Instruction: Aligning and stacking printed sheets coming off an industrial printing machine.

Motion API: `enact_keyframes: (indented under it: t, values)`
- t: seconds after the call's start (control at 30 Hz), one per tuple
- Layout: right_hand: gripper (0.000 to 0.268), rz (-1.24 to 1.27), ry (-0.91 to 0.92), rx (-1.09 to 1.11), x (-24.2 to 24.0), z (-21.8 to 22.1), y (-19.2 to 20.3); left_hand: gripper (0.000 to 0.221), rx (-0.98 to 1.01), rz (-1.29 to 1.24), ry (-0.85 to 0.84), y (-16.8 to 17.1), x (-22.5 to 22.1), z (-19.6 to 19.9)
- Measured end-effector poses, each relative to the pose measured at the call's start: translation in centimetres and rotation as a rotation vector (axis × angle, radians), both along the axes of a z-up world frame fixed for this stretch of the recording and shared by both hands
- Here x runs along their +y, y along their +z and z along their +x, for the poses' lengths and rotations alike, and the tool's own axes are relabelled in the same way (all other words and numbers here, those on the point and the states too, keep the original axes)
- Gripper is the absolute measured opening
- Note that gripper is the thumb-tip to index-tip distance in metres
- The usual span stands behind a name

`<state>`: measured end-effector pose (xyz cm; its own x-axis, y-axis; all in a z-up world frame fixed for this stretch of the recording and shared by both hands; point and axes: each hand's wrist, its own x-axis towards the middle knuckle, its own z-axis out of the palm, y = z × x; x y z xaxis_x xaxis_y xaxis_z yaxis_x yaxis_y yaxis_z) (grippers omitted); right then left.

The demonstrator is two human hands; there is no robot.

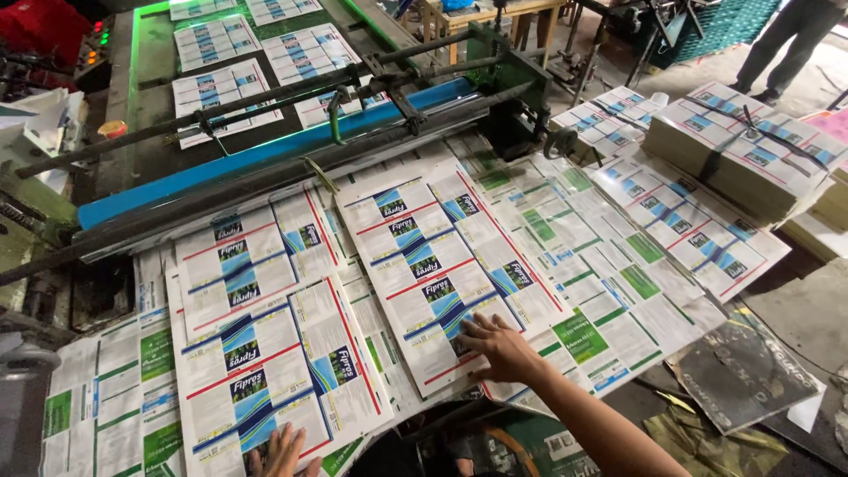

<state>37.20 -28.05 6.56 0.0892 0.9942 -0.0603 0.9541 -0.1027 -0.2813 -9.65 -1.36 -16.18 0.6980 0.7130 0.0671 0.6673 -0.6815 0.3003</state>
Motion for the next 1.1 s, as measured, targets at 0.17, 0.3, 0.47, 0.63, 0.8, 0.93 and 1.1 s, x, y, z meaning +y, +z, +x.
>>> enact_keyframes:
  t: [0.17, 0.3, 0.47, 0.63, 0.8, 0.93, 1.1]
  values:
    - [0.074, -0.057, -0.019, 0.072, 1.2, 0.5, 0.2, 0.079, 0.183, -0.136, -0.026, 2.4, -0.2, -0.5]
    - [0.023, -0.202, -0.190, 0.205, 2.0, 2.1, -0.2, 0.066, 0.272, -0.093, 0.013, 0.5, 0.3, 0.0]
    - [0.019, 0.356, -0.233, -0.039, 1.5, 0.1, 4.6, 0.060, 0.305, 0.160, -0.041, -3.9, 2.4, -0.4]
    - [0.046, 0.595, -0.169, -0.250, -0.4, -2.2, 2.1, 0.051, -0.425, 0.532, -0.129, -6.7, 2.4, 0.4]
    - [0.051, 0.406, -0.184, -0.140, -1.4, -3.0, -2.0, 0.057, -0.326, 0.464, -0.066, -6.0, 1.5, -0.2]
    - [0.055, 0.280, -0.194, -0.064, -2.0, -3.4, -5.2, 0.061, -0.254, 0.411, -0.029, -5.6, 0.5, -1.1]
    - [0.058, 0.380, -0.220, -0.061, 0.7, -1.4, -6.1, 0.055, -0.293, 0.374, 0.001, -2.6, -1.7, -0.8]
